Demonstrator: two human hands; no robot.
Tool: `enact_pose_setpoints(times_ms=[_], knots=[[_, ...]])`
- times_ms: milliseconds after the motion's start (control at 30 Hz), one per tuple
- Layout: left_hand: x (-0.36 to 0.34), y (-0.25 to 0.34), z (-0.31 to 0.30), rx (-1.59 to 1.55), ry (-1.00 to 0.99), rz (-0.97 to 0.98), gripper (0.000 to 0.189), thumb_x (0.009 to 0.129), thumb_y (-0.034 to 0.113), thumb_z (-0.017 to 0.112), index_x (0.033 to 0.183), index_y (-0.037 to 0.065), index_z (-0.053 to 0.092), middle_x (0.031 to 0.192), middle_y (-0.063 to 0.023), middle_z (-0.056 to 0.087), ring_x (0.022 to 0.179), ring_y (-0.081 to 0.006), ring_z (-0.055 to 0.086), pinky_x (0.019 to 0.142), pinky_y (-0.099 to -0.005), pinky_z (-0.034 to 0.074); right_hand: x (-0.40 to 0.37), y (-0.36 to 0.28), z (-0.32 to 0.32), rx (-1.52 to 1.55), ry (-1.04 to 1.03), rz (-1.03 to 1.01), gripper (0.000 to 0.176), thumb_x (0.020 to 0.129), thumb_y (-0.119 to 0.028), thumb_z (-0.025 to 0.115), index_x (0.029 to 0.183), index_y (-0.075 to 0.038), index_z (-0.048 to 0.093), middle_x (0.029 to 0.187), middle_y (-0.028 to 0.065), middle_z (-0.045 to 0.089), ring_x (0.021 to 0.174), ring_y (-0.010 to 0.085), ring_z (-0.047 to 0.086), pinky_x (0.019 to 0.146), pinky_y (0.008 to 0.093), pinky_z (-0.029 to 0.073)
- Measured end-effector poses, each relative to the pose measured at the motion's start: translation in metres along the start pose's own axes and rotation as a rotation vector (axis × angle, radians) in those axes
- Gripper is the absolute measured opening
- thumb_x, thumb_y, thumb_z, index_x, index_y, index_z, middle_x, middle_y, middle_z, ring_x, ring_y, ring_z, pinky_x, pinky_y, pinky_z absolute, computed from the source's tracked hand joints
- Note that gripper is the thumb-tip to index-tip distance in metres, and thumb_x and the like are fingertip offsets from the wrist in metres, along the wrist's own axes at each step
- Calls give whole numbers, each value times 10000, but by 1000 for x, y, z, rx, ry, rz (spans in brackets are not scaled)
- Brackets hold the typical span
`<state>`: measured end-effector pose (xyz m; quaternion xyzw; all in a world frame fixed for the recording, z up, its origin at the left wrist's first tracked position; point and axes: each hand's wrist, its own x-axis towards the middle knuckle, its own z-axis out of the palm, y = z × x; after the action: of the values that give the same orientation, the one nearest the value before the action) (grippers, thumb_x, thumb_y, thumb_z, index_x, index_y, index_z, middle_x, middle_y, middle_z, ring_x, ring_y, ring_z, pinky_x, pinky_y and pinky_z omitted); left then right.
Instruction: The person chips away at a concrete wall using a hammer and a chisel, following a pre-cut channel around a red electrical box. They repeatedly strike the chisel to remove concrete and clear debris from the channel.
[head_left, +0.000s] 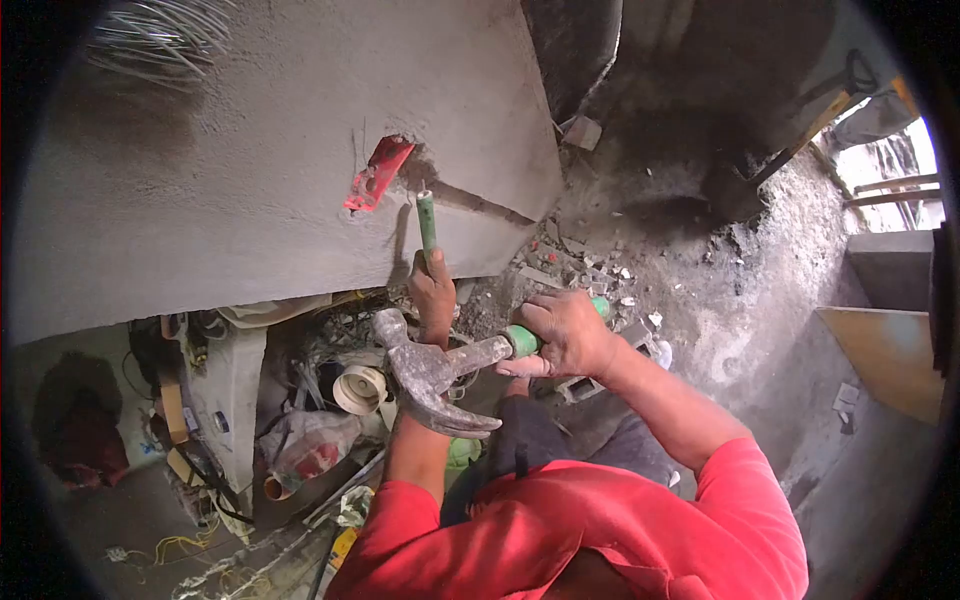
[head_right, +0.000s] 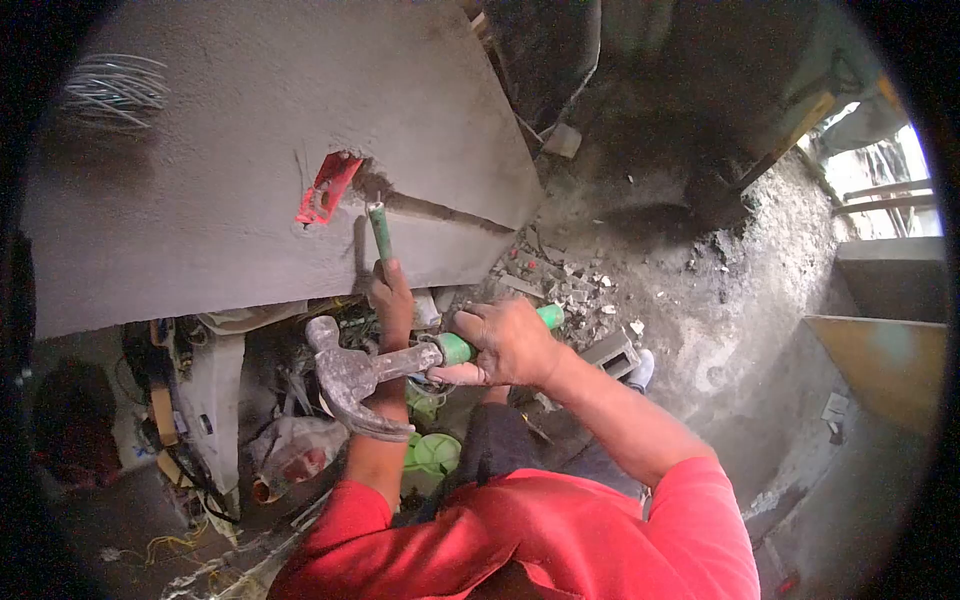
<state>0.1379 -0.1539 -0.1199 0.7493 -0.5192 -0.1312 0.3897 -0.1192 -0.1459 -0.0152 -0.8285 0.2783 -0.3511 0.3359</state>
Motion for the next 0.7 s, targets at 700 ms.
enact_pose_setpoints(times_ms=[700], knots=[[4,-19,10,82,-71,-126,612,999,529,453,1058,-55,625,897,-280,658,887,-477,635,729,-516,482,20,35,19,-124,15,36,583,764,-635,701,787,-66,579,664,126,596,612,360,637,541,452,497]])
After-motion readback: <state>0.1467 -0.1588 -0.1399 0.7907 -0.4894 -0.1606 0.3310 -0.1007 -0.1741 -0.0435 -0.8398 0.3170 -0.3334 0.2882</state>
